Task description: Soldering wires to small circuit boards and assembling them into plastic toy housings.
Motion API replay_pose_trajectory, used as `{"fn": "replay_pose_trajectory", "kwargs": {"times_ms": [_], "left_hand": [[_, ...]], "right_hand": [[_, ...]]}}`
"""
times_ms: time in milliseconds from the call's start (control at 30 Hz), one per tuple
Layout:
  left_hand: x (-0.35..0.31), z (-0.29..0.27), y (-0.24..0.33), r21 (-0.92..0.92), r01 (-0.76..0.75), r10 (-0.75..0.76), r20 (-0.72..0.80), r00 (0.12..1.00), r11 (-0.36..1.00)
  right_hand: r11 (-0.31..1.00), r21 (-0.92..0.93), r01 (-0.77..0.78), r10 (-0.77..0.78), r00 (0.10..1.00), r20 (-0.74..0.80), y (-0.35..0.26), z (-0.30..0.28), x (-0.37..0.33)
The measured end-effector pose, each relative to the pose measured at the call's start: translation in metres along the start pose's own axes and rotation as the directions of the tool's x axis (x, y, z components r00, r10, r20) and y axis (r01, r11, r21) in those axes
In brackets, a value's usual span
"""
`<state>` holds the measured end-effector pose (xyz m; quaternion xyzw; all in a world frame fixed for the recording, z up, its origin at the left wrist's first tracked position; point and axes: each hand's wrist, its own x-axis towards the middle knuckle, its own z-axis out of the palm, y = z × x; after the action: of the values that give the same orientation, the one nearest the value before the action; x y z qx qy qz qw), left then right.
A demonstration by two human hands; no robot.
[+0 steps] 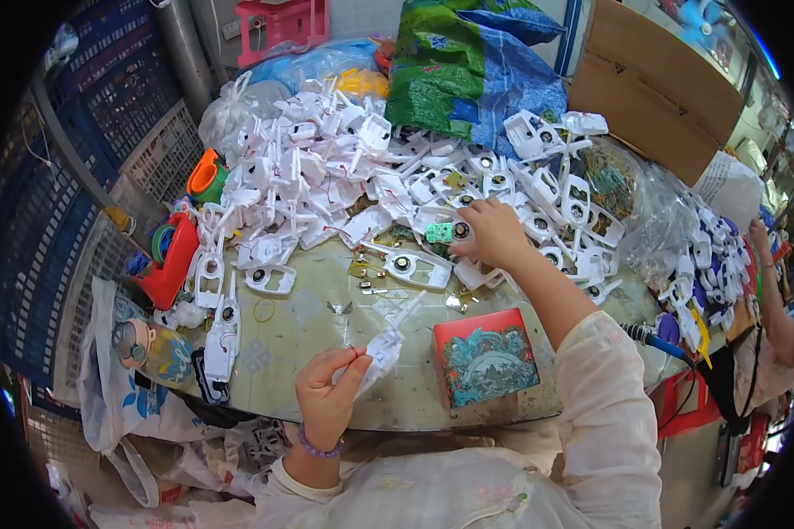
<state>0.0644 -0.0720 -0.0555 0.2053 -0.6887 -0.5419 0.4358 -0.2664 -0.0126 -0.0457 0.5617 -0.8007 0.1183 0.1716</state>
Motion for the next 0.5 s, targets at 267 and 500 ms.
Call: {"fn": "replay_pose_trajectory", "kwargs": {"times_ms": [267, 500], "left_hand": [[-0.008, -0.015, -0.012, -0.040, 0.156, -0.153, 0.058, 0.986, 0.987], [-0.009, -0.015, -0.017, -0.051, 0.161, -0.156, 0.093, 0.983, 0.986]], "right_hand": [[0.998, -0.012, -0.062, 0.063, 0.979, 0.196, -0.011, 0.008, 0.032], [0.377, 0.783, -0.495, 0.374, 0.855, 0.359, 0.011, 0.007, 0.053]]}}
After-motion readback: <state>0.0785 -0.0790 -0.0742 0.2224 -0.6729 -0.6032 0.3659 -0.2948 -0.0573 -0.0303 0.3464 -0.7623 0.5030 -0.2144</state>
